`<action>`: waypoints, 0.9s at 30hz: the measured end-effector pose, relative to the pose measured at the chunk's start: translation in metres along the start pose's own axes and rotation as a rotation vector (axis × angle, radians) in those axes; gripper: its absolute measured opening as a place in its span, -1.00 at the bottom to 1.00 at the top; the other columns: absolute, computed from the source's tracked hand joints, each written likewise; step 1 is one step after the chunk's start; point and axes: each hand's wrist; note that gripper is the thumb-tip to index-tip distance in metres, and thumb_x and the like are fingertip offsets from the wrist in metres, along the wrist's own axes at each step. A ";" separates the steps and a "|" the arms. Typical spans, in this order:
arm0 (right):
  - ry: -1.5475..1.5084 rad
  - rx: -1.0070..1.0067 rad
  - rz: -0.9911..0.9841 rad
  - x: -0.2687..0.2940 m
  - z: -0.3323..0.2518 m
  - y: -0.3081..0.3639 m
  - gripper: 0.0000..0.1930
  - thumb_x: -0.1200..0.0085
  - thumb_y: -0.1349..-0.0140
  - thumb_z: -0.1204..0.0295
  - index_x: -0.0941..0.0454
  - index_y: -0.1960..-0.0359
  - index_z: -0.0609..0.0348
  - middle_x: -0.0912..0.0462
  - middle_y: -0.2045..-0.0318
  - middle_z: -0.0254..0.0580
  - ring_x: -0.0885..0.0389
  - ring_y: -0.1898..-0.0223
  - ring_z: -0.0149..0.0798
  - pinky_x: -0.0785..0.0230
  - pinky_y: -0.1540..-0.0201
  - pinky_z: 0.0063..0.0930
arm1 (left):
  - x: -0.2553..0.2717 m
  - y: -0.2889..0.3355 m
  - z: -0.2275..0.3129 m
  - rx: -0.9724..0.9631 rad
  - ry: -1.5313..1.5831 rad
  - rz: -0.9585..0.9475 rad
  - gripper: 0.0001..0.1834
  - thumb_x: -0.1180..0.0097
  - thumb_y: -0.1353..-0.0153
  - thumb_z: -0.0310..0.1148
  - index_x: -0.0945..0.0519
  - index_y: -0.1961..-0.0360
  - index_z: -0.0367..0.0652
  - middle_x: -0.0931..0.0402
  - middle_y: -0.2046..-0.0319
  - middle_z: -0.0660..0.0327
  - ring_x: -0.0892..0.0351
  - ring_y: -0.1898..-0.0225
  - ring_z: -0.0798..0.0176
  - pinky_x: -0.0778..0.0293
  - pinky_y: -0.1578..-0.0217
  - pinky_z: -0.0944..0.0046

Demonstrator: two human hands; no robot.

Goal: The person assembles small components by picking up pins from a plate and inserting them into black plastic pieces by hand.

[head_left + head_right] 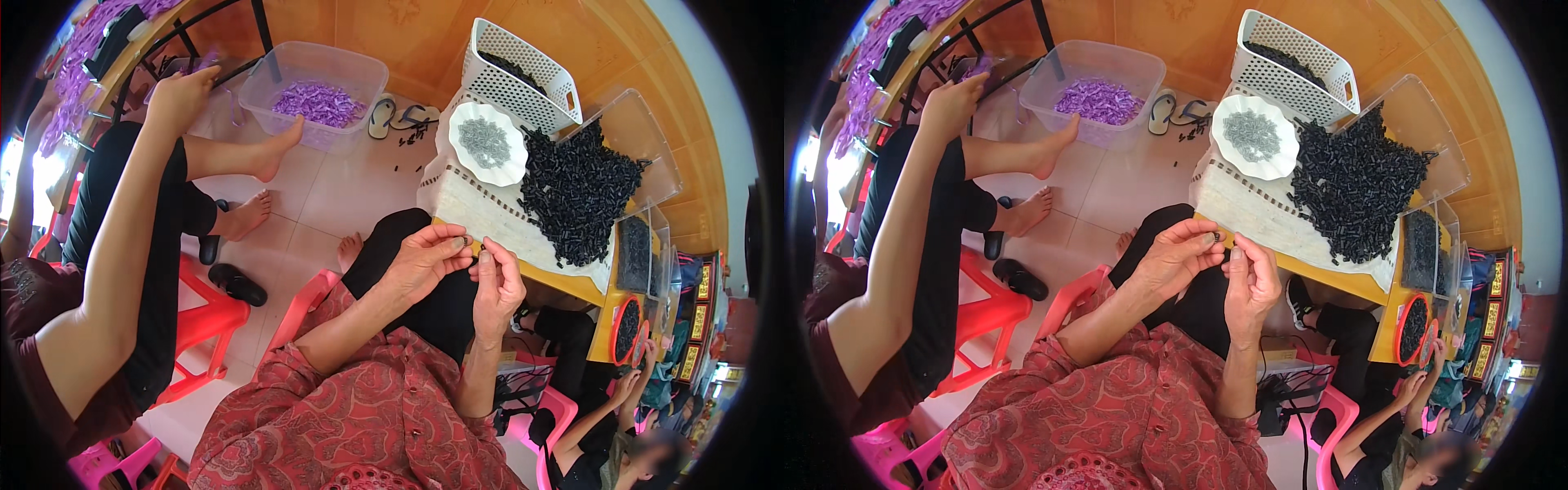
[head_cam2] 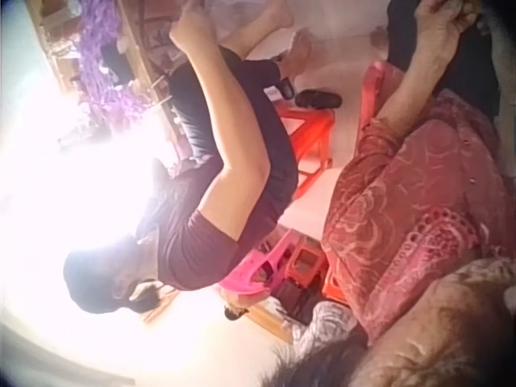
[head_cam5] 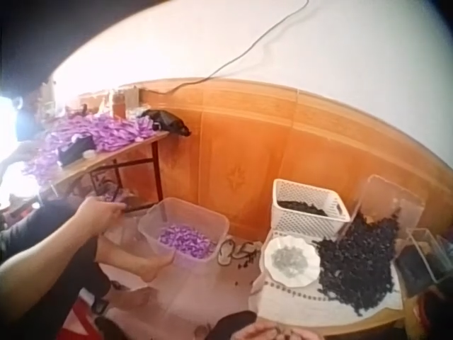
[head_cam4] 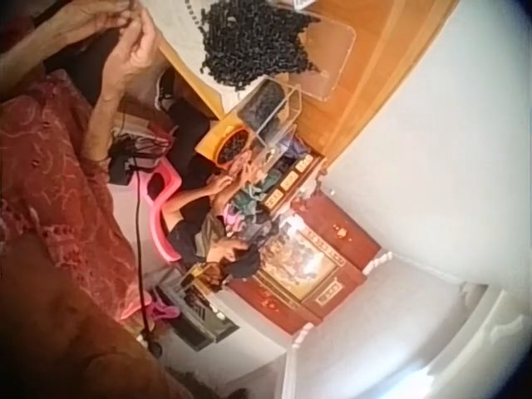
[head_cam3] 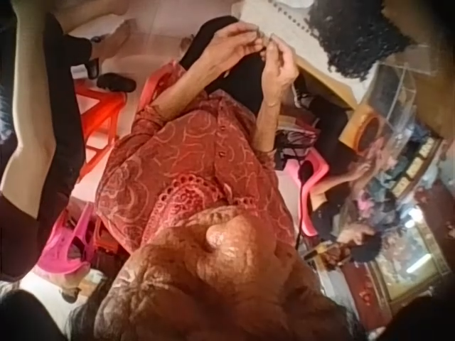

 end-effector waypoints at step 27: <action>0.518 0.352 -0.032 0.005 0.004 0.002 -0.80 -0.22 -0.02 0.69 -0.60 0.30 0.23 -0.49 0.41 -0.22 -0.53 0.51 -0.37 -0.40 0.45 -0.55 | 0.004 0.002 -0.019 -0.214 -0.426 0.029 -0.84 -0.12 -0.24 -0.51 -0.58 0.17 -0.30 -0.59 0.30 0.25 -0.56 0.26 0.43 -0.54 0.17 0.39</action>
Point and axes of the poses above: each hand's wrist, its own y-axis away from the middle knuckle, its own x-axis out of the back of the hand, z = x × y
